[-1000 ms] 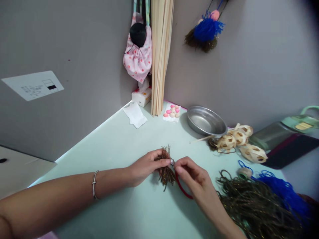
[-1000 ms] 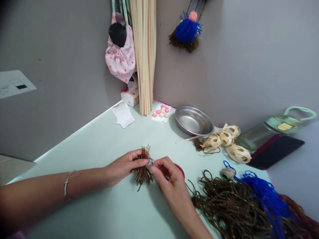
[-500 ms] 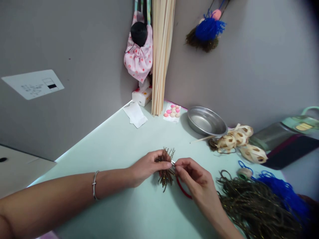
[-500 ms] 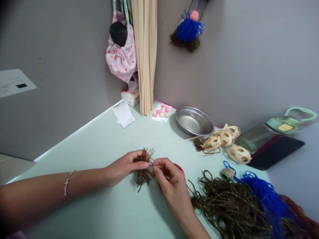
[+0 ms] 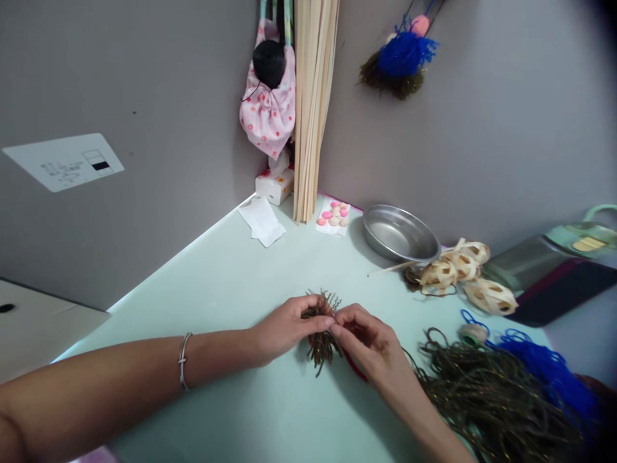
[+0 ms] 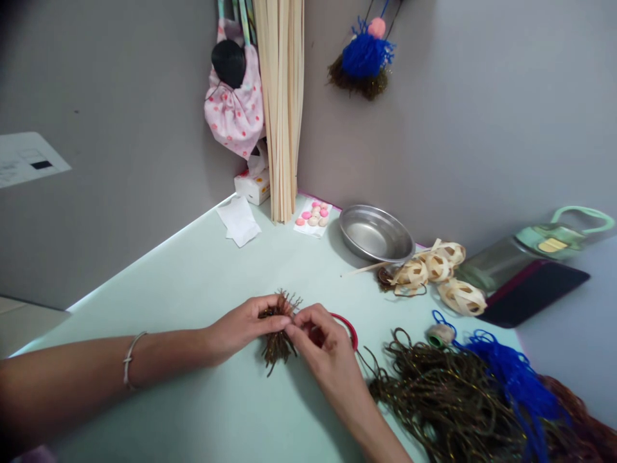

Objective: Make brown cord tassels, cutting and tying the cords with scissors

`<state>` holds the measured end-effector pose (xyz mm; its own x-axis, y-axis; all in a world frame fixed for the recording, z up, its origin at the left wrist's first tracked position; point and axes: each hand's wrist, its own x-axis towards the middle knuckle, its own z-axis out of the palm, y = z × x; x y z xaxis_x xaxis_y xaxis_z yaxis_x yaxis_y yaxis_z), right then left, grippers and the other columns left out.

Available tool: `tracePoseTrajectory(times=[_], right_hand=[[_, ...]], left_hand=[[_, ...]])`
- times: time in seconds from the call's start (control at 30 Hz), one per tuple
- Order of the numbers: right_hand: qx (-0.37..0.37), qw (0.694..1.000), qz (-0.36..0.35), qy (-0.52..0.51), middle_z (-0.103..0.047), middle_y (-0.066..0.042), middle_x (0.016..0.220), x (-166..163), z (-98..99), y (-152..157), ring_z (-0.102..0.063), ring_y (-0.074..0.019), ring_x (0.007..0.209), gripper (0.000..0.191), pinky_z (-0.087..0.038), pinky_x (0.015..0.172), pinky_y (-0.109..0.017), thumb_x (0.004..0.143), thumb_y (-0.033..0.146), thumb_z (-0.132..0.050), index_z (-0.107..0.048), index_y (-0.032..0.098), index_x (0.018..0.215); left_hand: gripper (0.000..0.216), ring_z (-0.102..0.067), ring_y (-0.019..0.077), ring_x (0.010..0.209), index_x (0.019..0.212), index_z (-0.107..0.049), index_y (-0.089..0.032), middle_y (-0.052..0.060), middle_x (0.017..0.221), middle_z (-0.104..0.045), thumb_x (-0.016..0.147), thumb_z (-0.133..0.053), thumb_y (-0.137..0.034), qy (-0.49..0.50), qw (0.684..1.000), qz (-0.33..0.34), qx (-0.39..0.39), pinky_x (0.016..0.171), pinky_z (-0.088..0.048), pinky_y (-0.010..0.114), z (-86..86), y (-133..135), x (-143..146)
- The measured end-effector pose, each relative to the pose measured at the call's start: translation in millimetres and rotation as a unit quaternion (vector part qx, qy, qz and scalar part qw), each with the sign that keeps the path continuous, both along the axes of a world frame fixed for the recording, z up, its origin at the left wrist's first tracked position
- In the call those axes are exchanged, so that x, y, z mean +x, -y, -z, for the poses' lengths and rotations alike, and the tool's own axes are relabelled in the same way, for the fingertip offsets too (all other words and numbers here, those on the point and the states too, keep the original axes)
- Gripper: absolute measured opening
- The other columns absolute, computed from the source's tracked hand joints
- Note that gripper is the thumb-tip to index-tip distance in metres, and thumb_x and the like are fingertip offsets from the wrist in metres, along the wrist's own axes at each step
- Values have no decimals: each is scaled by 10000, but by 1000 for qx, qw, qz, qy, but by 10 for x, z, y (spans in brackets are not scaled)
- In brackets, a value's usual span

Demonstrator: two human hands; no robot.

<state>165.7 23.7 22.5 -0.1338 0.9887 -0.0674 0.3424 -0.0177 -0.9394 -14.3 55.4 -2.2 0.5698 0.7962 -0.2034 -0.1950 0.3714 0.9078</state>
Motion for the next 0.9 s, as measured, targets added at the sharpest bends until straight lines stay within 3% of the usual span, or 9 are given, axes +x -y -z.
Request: tracePoseTrajectory(times=[0.13,0.27,0.37,0.5,0.6,0.67,0.9], right_hand=[[27,1000,8,6,-587,-20,802,22,-3,-10,-519,-166,700,228,-402,640,-281,871,380,-644,-634,202,728],[55,996,67,16,-588,-24,819,40,-31,-1,-525,-174,715,213,-418,655,-281,896,408,-623,-641,208,822],[34,995,97,10,-583,-14,777,47,-49,12,-531,-184,717,288,-426,654,-280,928,495,-548,-610,214,945],[-1,999,-18,37,-517,12,690,33,-43,41,-482,-165,659,397,-372,616,-274,974,552,-419,-544,214,807],[-29,996,-72,41,-419,35,624,4,-4,55,-386,-137,586,443,-299,550,-268,971,543,-447,-456,213,675],[-33,998,-57,18,-404,41,605,-6,24,50,-363,-129,569,444,-289,541,-267,966,526,-474,-450,210,655],[-69,992,-3,-104,-559,16,657,43,87,-13,-472,-135,619,299,-374,600,-259,864,469,-669,-610,185,791]], left_hand=[[295,-510,130,770,843,-603,-159,-4,805,-553,794,-721,-424,-13,998,64,23,772,-412,271,-12,9,-9],[226,-540,131,812,856,-641,-160,3,840,-595,800,-723,-364,-9,991,132,-15,832,-411,274,-34,22,-8],[241,-561,141,835,879,-646,-159,12,856,-617,806,-719,-376,7,996,80,-31,870,-413,289,-29,16,1],[285,-579,163,883,897,-624,-158,31,888,-628,809,-715,-414,12,1000,13,-16,889,-415,305,-8,-1,2],[287,-564,157,873,901,-602,-164,21,884,-606,807,-716,-410,0,1000,4,8,853,-422,296,10,4,-2],[275,-549,145,848,902,-585,-174,4,866,-583,817,-702,-408,-5,1000,-1,11,822,-418,286,20,10,-4],[259,-529,136,783,893,-572,-169,8,840,-558,800,-696,-376,-2,1000,13,-22,749,-420,283,-35,-9,-13]])
